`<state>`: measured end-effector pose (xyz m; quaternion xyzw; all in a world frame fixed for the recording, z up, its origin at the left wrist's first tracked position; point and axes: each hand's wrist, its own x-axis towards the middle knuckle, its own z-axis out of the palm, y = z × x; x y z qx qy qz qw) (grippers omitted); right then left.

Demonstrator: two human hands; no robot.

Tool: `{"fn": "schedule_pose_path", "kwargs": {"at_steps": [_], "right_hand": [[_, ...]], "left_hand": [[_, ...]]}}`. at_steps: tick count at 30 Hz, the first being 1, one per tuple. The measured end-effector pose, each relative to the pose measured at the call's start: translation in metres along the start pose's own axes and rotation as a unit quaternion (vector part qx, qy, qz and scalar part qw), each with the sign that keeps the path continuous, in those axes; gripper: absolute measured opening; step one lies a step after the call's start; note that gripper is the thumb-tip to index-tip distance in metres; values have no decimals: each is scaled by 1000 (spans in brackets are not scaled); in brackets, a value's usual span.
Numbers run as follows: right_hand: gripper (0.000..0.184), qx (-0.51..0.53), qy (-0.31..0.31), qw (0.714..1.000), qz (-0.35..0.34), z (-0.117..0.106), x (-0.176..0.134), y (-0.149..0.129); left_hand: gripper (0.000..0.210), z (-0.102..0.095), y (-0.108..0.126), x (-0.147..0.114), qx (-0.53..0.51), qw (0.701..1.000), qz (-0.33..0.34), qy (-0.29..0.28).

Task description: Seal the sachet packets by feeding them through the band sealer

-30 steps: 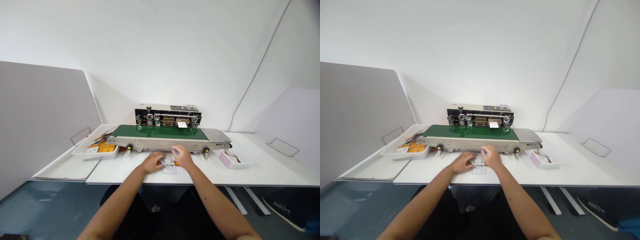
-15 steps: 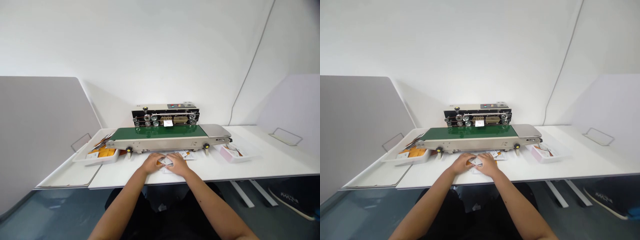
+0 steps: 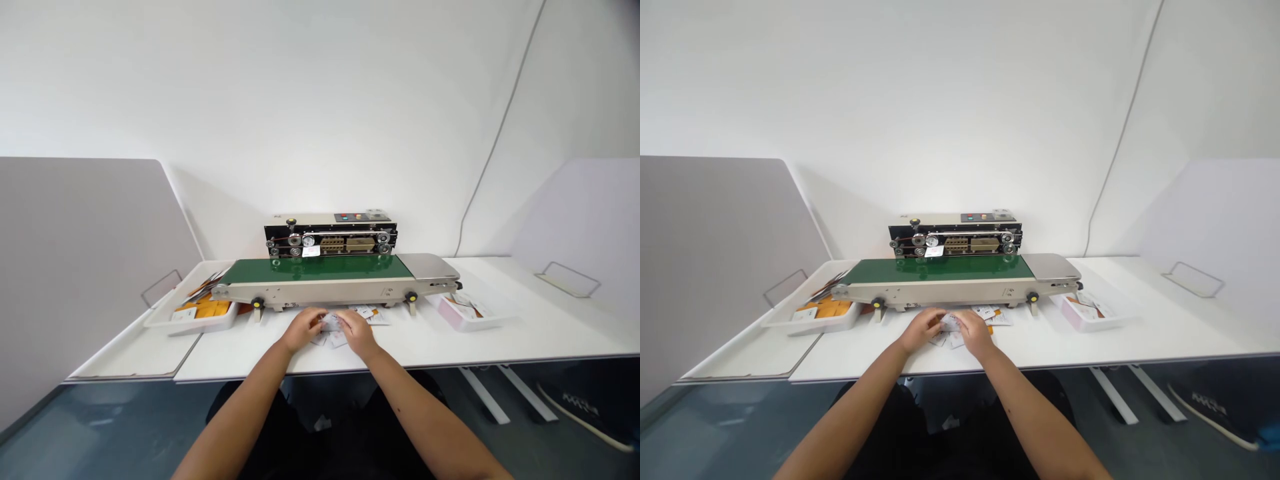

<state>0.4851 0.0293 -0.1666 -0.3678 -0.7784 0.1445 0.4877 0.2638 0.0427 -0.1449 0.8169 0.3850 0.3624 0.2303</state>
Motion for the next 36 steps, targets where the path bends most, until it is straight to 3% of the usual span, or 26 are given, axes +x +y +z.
{"fn": "schedule_pose_path", "kwargs": {"at_steps": [5,10,14,21,25,28,31,34,36], "right_hand": [[47,46,24,995,81,2,-1,-5],[28,64,-9,991,113,4,-1,-2],[24,125,4,979,164,7,-2,2],[23,199,10,960,195,9,-2,9],[41,283,41,934,215,8,1,12],[49,302,7,929,212,10,4,11],[38,275,-25,932,235,16,8,5],[32,286,5,929,235,15,19,-4],[31,295,24,930,219,4,33,-7]], "left_hand": [[40,4,-4,0,-193,974,-122,6],[46,0,-8,2,-262,946,-174,82],[43,-3,-9,3,-234,955,-160,86],[41,-4,-6,3,-224,959,-142,96],[46,-5,-6,4,-265,946,-153,108],[48,-6,-9,5,-314,928,-151,128],[52,-3,-10,5,-343,922,-158,86],[56,2,-9,4,-334,930,-149,39],[54,3,-7,3,-320,938,-134,25]]}}
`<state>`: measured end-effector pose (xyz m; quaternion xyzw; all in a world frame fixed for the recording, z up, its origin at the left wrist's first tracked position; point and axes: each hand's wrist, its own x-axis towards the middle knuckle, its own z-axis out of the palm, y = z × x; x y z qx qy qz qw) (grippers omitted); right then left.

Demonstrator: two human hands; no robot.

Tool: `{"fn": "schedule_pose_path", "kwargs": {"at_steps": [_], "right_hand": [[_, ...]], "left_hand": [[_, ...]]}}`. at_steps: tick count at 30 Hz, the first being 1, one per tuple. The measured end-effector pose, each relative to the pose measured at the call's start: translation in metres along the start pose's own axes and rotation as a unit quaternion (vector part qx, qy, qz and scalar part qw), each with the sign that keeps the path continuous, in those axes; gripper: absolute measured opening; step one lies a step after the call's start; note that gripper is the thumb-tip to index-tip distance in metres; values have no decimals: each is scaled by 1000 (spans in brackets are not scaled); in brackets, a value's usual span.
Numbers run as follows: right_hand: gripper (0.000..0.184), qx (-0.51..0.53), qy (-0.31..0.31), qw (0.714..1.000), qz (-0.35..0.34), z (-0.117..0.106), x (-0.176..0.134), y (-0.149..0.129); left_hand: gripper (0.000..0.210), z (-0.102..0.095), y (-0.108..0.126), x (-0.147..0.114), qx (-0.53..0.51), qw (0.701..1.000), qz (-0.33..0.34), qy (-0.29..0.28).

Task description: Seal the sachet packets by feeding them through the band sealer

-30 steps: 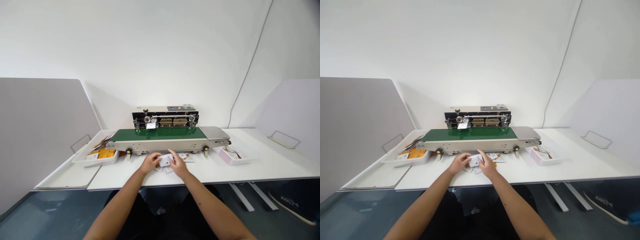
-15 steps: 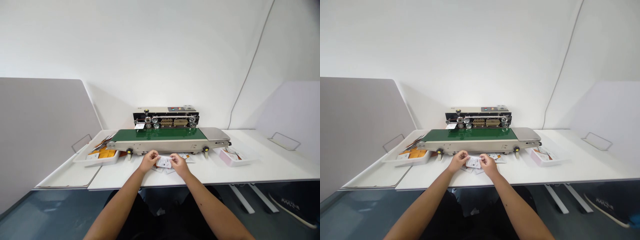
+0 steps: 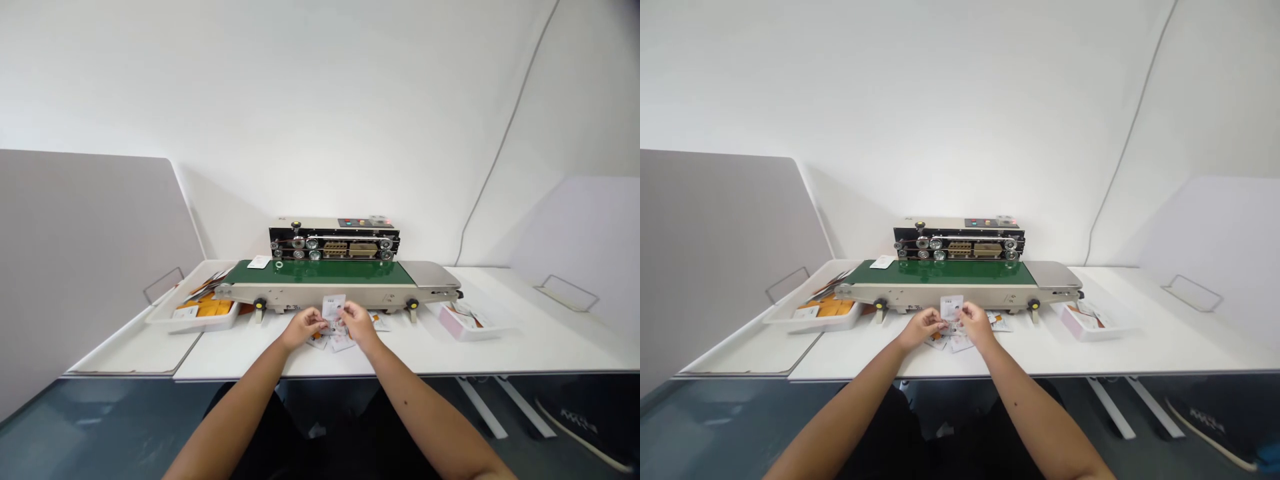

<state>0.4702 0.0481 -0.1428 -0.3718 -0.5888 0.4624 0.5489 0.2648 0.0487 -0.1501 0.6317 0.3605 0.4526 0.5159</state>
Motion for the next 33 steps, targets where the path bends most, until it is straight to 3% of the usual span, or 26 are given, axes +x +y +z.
{"fn": "schedule_pose_path", "kwargs": {"at_steps": [3,7,10,13,17,25,30,33], "right_hand": [[36,-8,72,997,-12,-29,26,-29],[38,-1,252,967,-29,-90,71,-68],[30,-11,333,943,-24,-129,100,-85],[17,2,365,931,21,-150,118,-87],[13,35,343,934,98,-154,131,-79],[22,56,256,951,166,-147,141,-79],[18,17,261,952,162,-139,147,-83],[13,-34,293,948,117,-135,135,-87]], "left_hand": [[46,0,1,-4,44,999,16,-9],[29,-3,1,-8,168,984,46,-23],[18,-4,1,-10,307,946,97,-23],[10,-5,4,-11,401,905,141,-14],[5,-6,5,-12,437,883,172,4],[4,-7,3,-9,456,870,187,10],[5,-6,7,-11,460,869,184,11],[4,-7,6,-11,461,868,181,16]]}}
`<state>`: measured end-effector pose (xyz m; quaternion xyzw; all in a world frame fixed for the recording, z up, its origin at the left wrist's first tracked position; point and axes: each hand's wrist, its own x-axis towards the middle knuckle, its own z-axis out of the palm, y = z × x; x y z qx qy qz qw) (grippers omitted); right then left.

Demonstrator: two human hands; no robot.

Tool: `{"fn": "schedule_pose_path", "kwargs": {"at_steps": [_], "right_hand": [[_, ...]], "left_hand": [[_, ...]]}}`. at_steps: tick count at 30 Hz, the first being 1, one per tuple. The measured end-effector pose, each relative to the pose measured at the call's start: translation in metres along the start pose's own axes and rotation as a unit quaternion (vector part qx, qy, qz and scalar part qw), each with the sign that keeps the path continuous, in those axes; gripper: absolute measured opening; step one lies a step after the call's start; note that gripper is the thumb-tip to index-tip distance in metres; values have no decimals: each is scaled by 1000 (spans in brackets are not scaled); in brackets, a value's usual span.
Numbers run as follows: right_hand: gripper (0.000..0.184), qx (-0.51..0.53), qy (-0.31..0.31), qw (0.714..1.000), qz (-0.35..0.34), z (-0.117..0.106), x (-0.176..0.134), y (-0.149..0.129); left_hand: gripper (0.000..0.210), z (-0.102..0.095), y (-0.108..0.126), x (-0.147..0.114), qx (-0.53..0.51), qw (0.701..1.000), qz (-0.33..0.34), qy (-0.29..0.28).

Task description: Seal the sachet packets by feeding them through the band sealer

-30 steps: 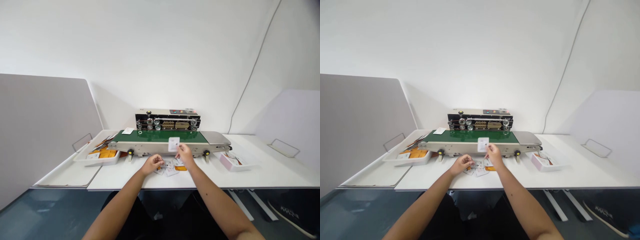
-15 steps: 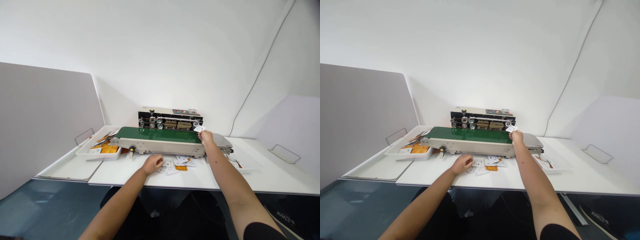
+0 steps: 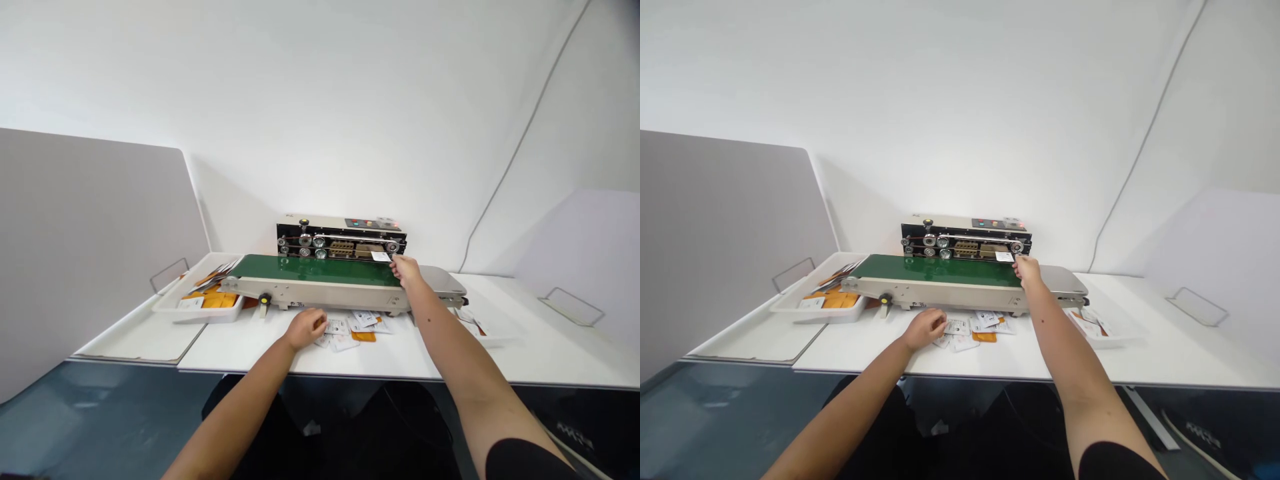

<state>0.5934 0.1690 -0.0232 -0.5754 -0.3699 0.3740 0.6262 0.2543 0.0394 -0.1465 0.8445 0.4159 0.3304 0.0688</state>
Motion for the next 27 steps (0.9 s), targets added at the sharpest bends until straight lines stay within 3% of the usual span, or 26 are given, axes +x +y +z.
{"fn": "schedule_pose_path", "kwargs": {"at_steps": [2,4,6,8,10,12,16,20,25,27], "right_hand": [[22,-66,66,989,-116,-8,-21,7],[31,-143,104,948,-264,-17,-52,23],[34,-205,30,906,-370,-26,-88,48],[32,-281,-125,858,-411,-33,-122,79],[34,-363,-224,810,-402,-35,-147,109],[44,-434,-242,788,-363,-35,-160,134],[56,-495,-216,790,-290,-34,-164,155],[48,-485,-213,799,-284,-37,-163,153],[67,-512,-222,781,-282,-39,-166,150],[65,-516,-248,770,-282,-37,-166,150]], "left_hand": [[3,1,-2,0,1,1000,2,2],[2,2,-3,0,1,1000,5,3],[3,3,-3,0,0,1000,9,5],[4,3,-2,0,-3,1000,12,3],[5,3,-1,1,-4,1000,13,0],[6,3,0,1,-5,1000,9,-2],[8,4,1,2,-1,1000,-3,-15],[12,5,3,4,-10,999,-16,-31],[13,5,5,5,-8,999,-22,-36],[14,4,6,6,-5,999,-23,-39]]}}
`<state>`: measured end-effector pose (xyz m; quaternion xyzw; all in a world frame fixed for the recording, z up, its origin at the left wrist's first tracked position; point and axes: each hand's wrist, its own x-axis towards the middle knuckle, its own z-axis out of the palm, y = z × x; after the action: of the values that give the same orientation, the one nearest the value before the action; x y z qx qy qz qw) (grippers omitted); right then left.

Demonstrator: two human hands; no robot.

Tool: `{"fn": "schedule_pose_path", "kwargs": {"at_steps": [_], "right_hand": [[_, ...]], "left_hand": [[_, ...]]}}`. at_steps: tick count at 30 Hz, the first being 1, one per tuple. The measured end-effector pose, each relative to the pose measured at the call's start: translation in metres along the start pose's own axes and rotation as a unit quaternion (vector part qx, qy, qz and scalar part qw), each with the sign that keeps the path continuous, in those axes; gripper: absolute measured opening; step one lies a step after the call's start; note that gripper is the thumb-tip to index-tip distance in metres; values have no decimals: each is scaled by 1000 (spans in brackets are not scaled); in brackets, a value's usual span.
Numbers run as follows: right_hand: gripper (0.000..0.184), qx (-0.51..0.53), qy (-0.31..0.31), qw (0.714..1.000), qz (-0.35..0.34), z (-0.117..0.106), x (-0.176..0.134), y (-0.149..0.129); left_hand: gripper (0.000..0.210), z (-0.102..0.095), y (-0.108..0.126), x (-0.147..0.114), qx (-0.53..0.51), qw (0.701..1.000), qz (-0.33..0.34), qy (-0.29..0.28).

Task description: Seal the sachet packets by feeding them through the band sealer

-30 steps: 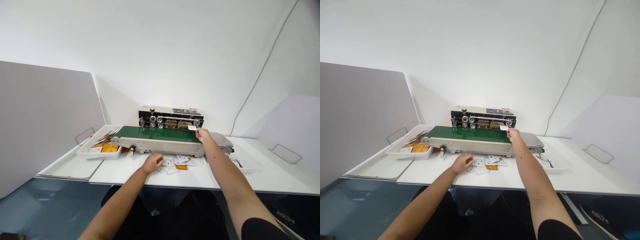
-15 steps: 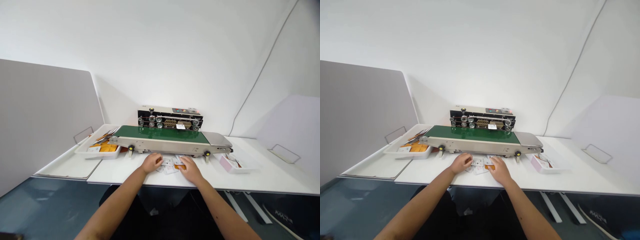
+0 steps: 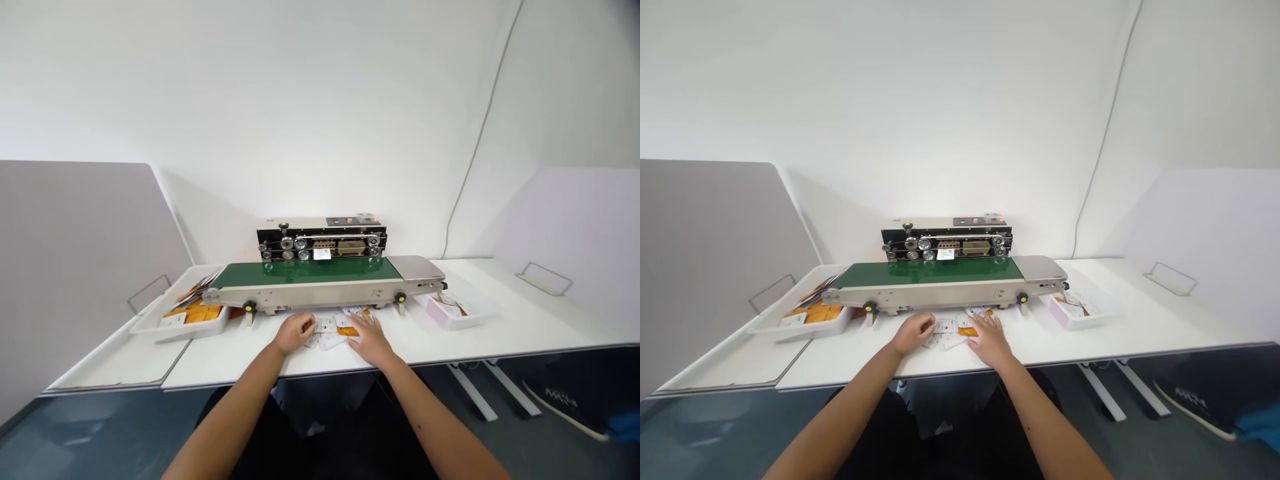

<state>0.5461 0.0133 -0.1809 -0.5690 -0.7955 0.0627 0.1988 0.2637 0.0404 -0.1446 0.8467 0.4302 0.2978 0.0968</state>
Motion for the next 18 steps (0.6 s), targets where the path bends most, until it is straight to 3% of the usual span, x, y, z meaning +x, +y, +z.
{"fn": "schedule_pose_path", "kwargs": {"at_steps": [4,10,14,18], "right_hand": [[42,-37,12,999,-21,2,4,-6],[31,-80,146,984,-61,-5,-5,-10],[35,-14,235,969,-68,-13,-14,-7],[39,104,285,952,-45,-16,-18,-14]], "left_hand": [[15,0,1,0,-1,1000,-2,-4],[16,-1,4,0,1,1000,-1,4],[16,-1,4,-1,0,1000,-4,5],[15,-2,3,-1,-2,1000,-2,22]]}}
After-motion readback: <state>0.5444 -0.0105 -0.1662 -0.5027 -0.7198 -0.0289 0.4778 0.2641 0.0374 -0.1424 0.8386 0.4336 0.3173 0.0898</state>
